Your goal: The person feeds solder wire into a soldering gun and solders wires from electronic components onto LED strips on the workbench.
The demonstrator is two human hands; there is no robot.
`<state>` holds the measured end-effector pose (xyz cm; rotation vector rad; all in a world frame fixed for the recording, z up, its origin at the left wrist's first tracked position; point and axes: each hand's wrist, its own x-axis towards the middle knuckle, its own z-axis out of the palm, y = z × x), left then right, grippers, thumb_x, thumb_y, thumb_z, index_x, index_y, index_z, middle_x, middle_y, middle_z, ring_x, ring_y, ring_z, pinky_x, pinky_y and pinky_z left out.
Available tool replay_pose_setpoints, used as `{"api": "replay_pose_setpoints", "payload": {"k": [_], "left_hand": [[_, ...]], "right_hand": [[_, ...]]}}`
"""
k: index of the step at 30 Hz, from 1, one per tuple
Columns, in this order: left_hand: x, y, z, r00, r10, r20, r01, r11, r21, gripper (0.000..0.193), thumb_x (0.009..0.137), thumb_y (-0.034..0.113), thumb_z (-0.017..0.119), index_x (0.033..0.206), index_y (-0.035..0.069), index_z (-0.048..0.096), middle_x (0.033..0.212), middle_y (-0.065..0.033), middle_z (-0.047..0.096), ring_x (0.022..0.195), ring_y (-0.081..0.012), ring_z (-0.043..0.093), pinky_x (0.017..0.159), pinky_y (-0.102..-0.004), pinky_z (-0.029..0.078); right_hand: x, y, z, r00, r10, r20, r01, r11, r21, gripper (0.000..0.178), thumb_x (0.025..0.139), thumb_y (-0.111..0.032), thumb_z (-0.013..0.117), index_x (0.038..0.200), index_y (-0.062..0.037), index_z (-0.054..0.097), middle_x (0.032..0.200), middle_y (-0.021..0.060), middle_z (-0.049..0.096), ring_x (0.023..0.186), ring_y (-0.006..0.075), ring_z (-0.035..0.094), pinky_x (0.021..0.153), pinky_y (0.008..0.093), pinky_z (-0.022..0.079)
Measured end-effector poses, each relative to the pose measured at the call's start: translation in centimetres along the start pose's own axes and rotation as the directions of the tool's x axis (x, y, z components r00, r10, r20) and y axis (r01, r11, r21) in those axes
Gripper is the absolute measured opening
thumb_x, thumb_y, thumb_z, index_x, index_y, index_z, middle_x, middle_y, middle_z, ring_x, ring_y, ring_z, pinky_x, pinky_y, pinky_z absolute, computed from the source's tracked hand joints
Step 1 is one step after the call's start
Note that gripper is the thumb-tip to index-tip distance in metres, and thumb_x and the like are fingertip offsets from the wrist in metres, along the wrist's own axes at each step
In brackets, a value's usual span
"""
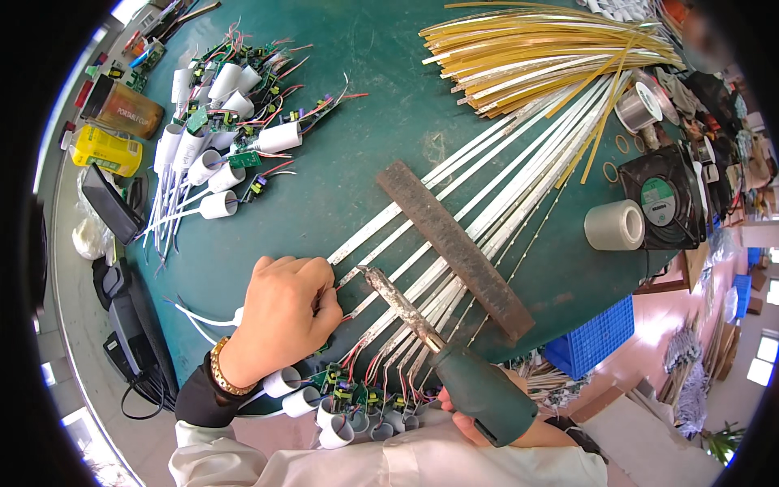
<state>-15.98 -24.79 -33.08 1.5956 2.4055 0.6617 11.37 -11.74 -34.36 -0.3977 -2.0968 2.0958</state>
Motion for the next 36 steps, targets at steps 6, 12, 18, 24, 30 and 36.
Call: {"api": "replay_pose_setpoints", "payload": {"k": [6,12,18,24,30,36], "left_hand": [[0.0,0.0,0.0,1.0,0.017,0.013,-0.017,0.999,0.041,0.014,0.071,0.007,0.064,0.069,0.008,0.05,0.059,-0.0065,0.053,0.057,-0.0276,0.053,0.058,-0.0406,0.032],[-0.6,0.6,-0.1,0.999,-0.021,-0.03,0.023,0.997,0.071,0.014,0.074,0.008,0.066,0.073,0.008,0.052,0.069,-0.0068,0.054,0.063,-0.0269,0.054,0.061,-0.04,0.034],[-1.1,0.8,-0.6,0.995,-0.082,-0.052,0.077,0.993,-0.087,0.013,0.074,0.001,0.069,0.079,0.008,0.059,0.075,-0.0047,0.056,0.072,-0.0258,0.055,0.066,-0.0386,0.037],[-1.2,0.5,-0.4,0.995,-0.067,-0.073,0.059,0.993,-0.1,0.013,0.075,0.0,0.069,0.083,0.008,0.063,0.075,-0.0047,0.057,0.072,-0.0255,0.055,0.069,-0.0376,0.037],[-0.9,0.4,-0.7,0.986,-0.163,0.013,0.163,0.965,-0.206,0.012,0.072,0.003,0.068,0.079,0.011,0.063,0.073,-0.0003,0.055,0.071,-0.0215,0.052,0.069,-0.0364,0.031],[-0.7,0.4,-0.8,0.984,-0.175,0.032,0.178,0.957,-0.229,0.011,0.071,0.002,0.067,0.075,0.012,0.062,0.071,0.0006,0.054,0.07,-0.0208,0.051,0.068,-0.0361,0.03]], "right_hand": [[0.8,-0.6,0.3,0.992,0.091,-0.091,-0.075,0.984,0.161,0.035,0.091,-0.035,0.063,0.098,-0.0002,0.059,0.084,0.0083,0.061,0.075,0.0185,0.06,0.068,0.0317,0.048],[0.6,0.2,0.5,0.993,0.078,-0.088,-0.066,0.988,0.137,0.041,0.092,-0.038,0.061,0.102,0.0013,0.057,0.084,0.0091,0.06,0.078,0.02,0.058,0.071,0.0331,0.046],[0.3,0.5,0.3,0.995,0.091,-0.041,-0.084,0.985,0.152,0.03,0.091,-0.03,0.061,0.1,-0.0016,0.058,0.086,0.0081,0.06,0.081,0.0198,0.059,0.073,0.033,0.047],[0.4,0.0,-0.5,0.988,0.155,0.025,-0.156,0.984,0.087,0.025,0.09,-0.027,0.063,0.1,-0.0039,0.058,0.089,0.0071,0.06,0.082,0.0183,0.06,0.073,0.0322,0.048],[0.7,-0.2,-1.2,0.996,0.063,0.068,-0.057,0.996,-0.075,0.026,0.09,-0.026,0.063,0.101,-0.0033,0.059,0.089,0.0072,0.062,0.081,0.0182,0.062,0.071,0.0327,0.05],[0.5,0.5,-1.4,0.989,0.053,0.14,-0.026,0.983,-0.184,0.028,0.083,-0.019,0.066,0.105,-0.0035,0.061,0.091,0.007,0.067,0.082,0.0174,0.066,0.068,0.0305,0.053]]}}
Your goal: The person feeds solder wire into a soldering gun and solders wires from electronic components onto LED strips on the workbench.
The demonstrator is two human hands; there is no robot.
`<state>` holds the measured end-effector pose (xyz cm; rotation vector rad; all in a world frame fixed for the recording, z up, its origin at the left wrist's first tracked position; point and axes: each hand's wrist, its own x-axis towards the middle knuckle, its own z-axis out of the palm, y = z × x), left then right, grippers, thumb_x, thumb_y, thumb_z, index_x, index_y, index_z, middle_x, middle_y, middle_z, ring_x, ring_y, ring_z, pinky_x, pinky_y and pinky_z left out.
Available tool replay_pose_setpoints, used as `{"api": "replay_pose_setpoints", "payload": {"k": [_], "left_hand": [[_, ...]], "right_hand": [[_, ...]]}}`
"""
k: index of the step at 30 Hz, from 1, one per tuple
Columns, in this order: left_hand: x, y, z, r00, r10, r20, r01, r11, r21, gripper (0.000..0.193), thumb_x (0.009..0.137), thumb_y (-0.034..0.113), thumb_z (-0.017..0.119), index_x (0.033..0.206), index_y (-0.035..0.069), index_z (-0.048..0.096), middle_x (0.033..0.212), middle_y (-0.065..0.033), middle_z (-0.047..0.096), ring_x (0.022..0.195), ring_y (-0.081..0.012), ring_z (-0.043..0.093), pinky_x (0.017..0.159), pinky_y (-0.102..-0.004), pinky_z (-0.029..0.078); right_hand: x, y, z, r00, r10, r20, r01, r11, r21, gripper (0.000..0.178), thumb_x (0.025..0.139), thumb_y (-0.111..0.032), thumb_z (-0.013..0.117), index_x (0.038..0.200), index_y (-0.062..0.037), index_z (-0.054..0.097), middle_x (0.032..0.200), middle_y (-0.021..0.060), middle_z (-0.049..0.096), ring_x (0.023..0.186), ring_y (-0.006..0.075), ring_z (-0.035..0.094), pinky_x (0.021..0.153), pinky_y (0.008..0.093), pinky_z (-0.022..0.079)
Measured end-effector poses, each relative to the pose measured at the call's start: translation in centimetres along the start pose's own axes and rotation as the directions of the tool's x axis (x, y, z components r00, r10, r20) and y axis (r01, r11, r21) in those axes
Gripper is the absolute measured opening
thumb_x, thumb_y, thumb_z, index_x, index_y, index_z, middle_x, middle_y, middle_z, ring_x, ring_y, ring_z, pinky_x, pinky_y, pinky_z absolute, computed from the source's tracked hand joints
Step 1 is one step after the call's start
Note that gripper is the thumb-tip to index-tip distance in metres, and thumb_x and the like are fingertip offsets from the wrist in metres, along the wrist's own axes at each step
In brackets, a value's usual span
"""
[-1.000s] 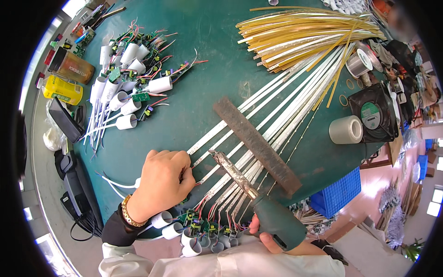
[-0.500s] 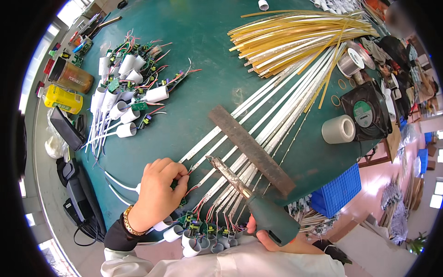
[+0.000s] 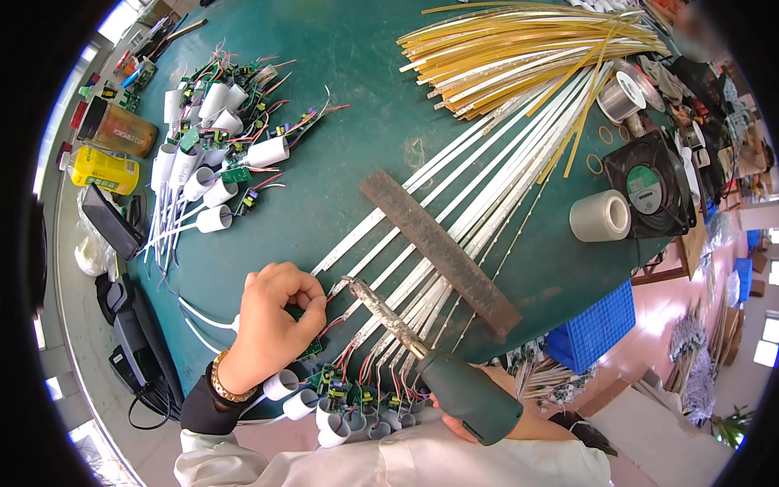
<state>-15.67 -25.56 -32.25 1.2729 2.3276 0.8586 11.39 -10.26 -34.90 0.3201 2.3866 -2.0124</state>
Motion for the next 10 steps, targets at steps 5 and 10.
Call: {"api": "replay_pose_setpoints", "payload": {"k": [5,10], "left_hand": [[-0.3,0.4,0.4,0.996,0.065,-0.055,-0.061,0.995,0.078,0.014,0.076,0.0,0.066,0.084,0.008,0.057,0.074,-0.0028,0.055,0.071,-0.0233,0.052,0.07,-0.0367,0.032],[-0.8,0.4,0.5,0.991,0.132,-0.024,-0.126,0.977,0.17,0.02,0.081,0.0,0.065,0.094,0.005,0.052,0.083,-0.0076,0.057,0.075,-0.0263,0.054,0.074,-0.0373,0.035]], "right_hand": [[-0.6,0.2,-0.6,0.996,0.007,0.086,0.005,0.989,-0.145,0.037,0.078,-0.02,0.071,0.111,-0.0063,0.063,0.096,0.0063,0.069,0.087,0.0163,0.067,0.072,0.0302,0.054],[-2.1,0.8,0.6,0.808,0.574,0.135,-0.523,0.591,0.614,0.06,0.086,-0.048,0.063,0.127,-0.006,0.049,0.1,0.0098,0.065,0.089,0.0215,0.062,0.074,0.0377,0.052]]}}
